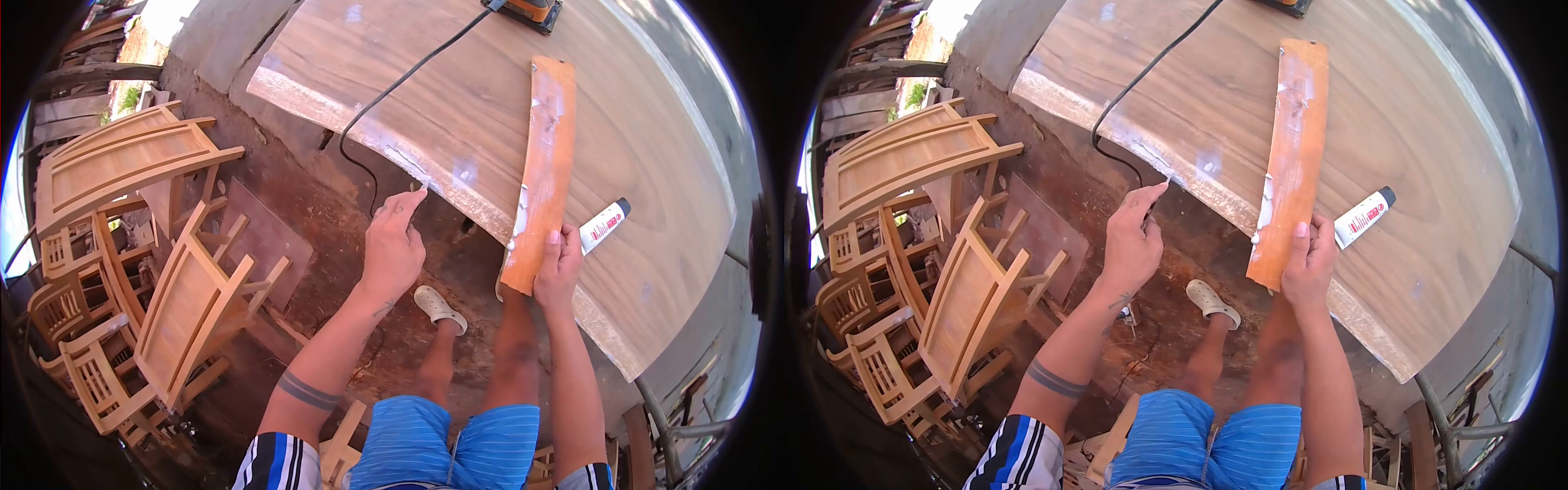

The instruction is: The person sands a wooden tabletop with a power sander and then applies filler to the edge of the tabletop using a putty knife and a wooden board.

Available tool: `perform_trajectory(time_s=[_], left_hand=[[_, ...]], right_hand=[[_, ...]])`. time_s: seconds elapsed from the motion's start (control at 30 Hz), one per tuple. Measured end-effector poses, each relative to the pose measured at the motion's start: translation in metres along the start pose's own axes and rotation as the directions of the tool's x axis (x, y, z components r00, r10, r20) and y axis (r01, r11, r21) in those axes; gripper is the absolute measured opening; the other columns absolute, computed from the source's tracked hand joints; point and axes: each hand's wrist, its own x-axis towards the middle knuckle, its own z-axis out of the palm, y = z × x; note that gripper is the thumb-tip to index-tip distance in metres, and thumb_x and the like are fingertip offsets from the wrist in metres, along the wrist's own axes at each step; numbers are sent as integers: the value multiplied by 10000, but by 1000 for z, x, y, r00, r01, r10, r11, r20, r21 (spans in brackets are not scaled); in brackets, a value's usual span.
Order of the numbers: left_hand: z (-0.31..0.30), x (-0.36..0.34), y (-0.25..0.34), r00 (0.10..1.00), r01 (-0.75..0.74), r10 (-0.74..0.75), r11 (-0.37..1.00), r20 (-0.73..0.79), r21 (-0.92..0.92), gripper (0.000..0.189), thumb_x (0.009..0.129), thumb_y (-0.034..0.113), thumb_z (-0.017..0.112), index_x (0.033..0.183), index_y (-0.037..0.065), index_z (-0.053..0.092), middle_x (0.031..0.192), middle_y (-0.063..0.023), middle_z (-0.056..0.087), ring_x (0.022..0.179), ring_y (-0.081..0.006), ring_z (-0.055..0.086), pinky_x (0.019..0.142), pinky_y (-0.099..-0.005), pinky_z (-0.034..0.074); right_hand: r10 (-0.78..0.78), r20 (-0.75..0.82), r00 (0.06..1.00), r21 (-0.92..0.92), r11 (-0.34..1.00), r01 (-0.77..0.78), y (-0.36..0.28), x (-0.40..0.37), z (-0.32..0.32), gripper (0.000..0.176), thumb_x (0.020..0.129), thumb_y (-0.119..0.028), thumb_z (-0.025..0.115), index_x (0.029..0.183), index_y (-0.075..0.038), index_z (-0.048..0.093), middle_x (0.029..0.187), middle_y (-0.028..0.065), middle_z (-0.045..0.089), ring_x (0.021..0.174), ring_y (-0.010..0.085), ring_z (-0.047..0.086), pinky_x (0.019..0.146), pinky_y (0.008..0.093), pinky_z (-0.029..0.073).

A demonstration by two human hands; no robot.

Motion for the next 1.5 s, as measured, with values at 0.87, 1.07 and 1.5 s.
perform_trajectory(time_s=[0.87,1.07,1.5], left_hand=[[7,-8,-40,942,140,-281,825,-183,-547,446,881,-133,476,1290,14,576,1193,-123,627,1099,-198,616,976,-294,455],[-10,10,-31,981,83,-114,979,-157,-187,422,872,-90,518,1277,3,595,1217,-138,647,1095,-195,632,931,-310,484],[-26,31,-36,807,392,-567,305,165,-868,435,870,-91,602,1302,-52,570,1105,-104,666,929,-130,636,826,-273,521]], right_hand=[[0,-30,1000,-77,997,-2,5,0,-3,354,1067,-301,431,1127,34,526,993,86,615,899,119,569,832,287,472],[-33,-31,999,-77,997,31,14,2,-4,351,1068,-307,426,1108,28,524,994,90,627,891,116,583,813,286,486],[79,-10,997,18,997,-79,6,0,-2,362,1067,-318,424,1106,29,520,960,95,643,862,124,607,783,293,502]])
